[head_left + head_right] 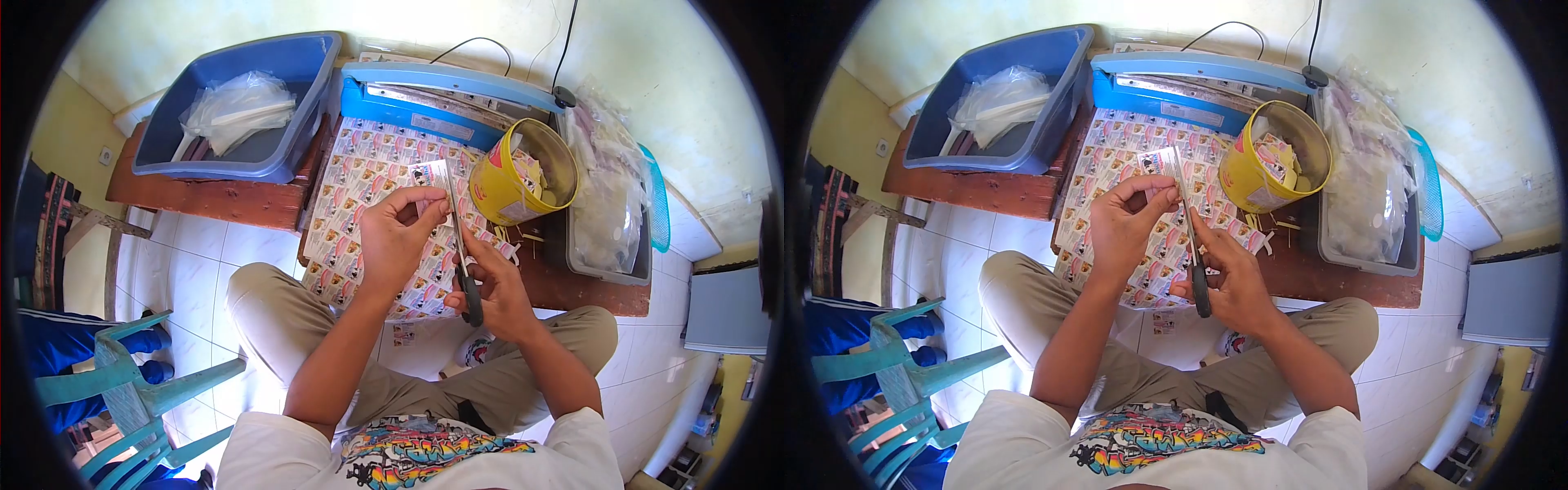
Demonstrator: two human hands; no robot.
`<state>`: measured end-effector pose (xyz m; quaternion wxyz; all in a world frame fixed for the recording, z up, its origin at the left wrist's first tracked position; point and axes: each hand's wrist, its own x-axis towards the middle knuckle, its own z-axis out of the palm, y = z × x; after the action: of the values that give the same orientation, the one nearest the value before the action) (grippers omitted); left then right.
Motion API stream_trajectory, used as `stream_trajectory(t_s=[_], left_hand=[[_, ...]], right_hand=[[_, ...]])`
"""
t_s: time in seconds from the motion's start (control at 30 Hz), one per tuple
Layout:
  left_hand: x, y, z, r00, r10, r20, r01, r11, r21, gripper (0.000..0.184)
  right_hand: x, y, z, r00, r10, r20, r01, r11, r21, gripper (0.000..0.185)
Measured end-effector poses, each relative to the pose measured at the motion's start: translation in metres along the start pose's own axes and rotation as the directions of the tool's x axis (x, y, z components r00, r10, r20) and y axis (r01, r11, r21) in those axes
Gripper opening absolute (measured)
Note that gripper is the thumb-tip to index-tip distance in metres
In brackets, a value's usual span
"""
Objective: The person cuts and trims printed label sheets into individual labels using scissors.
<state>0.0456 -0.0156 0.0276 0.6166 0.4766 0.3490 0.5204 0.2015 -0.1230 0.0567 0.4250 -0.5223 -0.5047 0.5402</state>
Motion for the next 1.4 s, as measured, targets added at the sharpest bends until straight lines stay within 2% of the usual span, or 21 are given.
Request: stream_trajectory(t_s=[0.07, 0.4, 0.67, 1.4], left_hand=[[-0.0002, 0.0021, 0.0002, 1.000, -0.010, -0.004, 0.010, 1.000, -0.007, 0.020], [0.0036, 0.0021, -0.0001, 1.000, -0.011, 0.002, 0.011, 1.000, -0.005, 0.018], [0.0059, -0.0015, -0.0004, 0.999, 0.031, -0.025, -0.031, 0.999, -0.010, 0.019], [0.0051, 0.0004, -0.0019, 1.000, 0.005, -0.027, -0.005, 1.000, 0.007, 0.020]], right_hand=[[0.0009, 0.0015, -0.0001, 0.998, -0.061, 0.007, 0.062, 0.996, -0.067, 0.101], [0.0030, 0.0026, 0.0018, 0.996, -0.087, -0.012, 0.085, 0.993, -0.085, 0.101], [0.0010, -0.0004, -0.0004, 1.000, -0.005, 0.017, 0.007, 0.991, -0.131, 0.105], [-0.0004, 0.0004, 0.0003, 1.000, -0.014, 0.016, 0.015, 0.996, -0.092, 0.104]])
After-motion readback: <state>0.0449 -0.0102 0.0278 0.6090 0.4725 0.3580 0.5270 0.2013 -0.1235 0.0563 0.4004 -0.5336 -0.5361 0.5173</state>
